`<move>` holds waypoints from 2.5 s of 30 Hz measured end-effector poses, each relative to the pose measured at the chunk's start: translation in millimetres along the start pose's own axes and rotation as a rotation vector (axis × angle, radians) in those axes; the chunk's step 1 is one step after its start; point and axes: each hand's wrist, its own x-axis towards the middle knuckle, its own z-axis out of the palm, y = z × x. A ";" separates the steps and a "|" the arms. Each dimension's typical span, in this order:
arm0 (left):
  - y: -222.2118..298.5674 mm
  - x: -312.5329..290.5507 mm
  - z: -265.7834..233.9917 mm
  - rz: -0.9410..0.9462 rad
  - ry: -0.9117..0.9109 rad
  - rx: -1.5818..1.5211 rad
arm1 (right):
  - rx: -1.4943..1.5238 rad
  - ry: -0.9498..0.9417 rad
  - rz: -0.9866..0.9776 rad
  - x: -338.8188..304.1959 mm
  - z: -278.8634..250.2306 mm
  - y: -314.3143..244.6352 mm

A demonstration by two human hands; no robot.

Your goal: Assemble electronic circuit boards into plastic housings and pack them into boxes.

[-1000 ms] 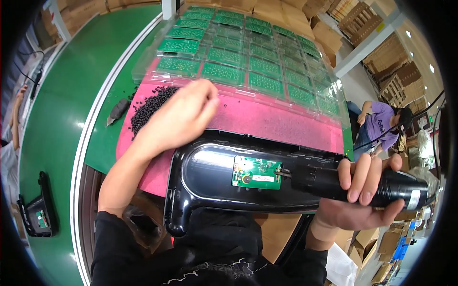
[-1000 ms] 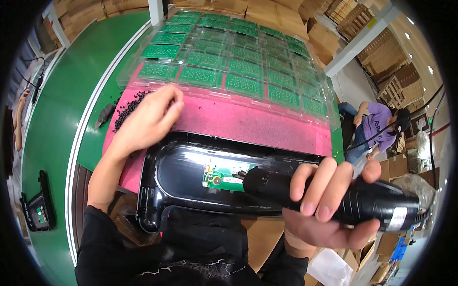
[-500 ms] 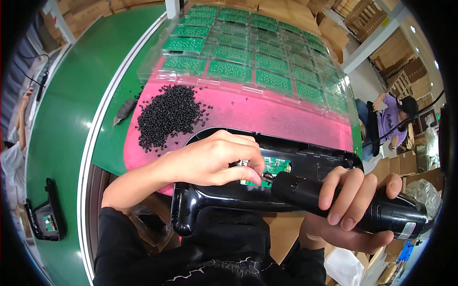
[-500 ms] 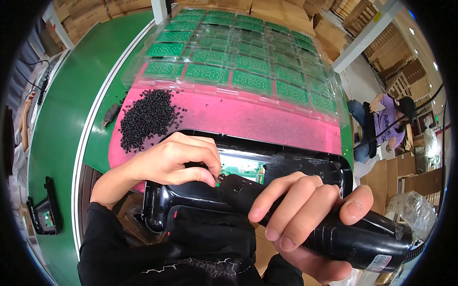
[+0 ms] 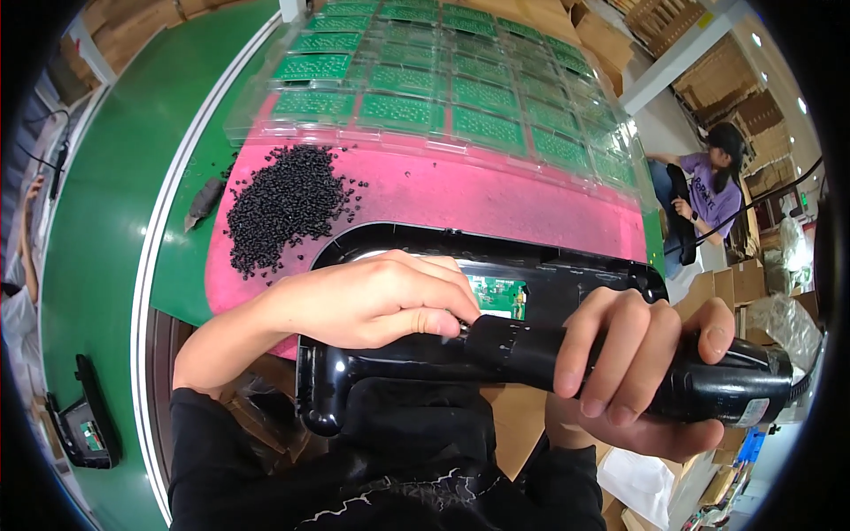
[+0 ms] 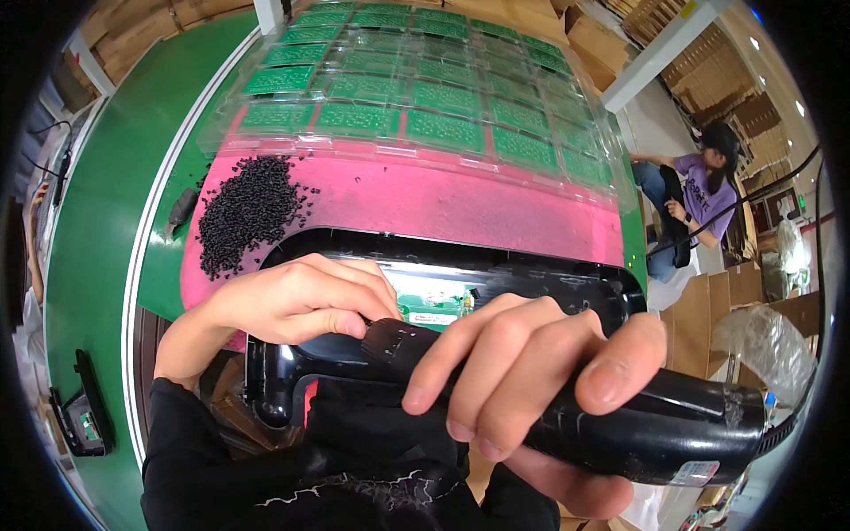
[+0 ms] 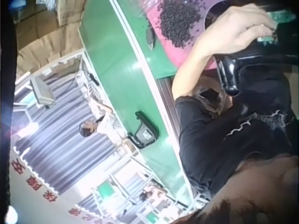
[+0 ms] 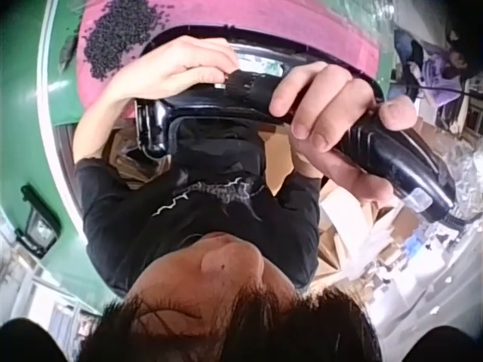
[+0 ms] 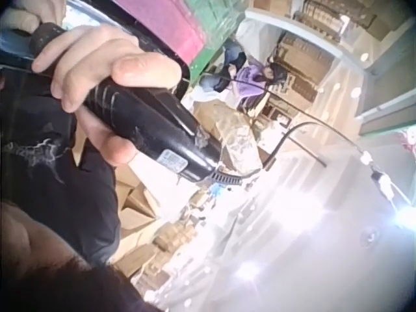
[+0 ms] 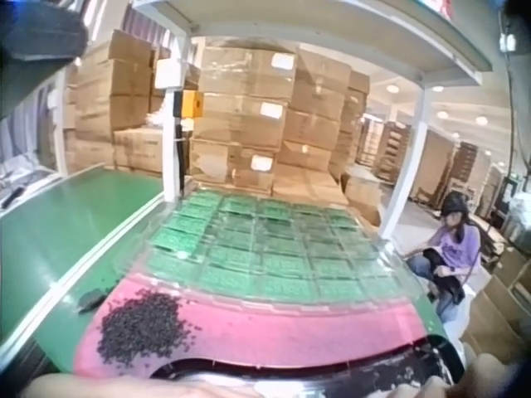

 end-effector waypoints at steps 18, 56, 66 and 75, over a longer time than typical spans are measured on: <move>8.2 3.0 -5.5 0.137 0.298 0.707 | -0.376 0.195 0.215 -6.6 -39.1 -16.3; -0.7 -1.6 2.9 0.063 0.035 0.477 | -0.055 0.168 0.089 -1.1 -0.9 -7.4; 2.5 -3.6 -1.5 0.093 0.209 0.506 | -0.175 0.224 0.098 2.5 6.4 2.7; 1.3 0.1 2.2 0.055 0.289 0.526 | -0.251 0.184 0.069 -0.5 -0.9 13.0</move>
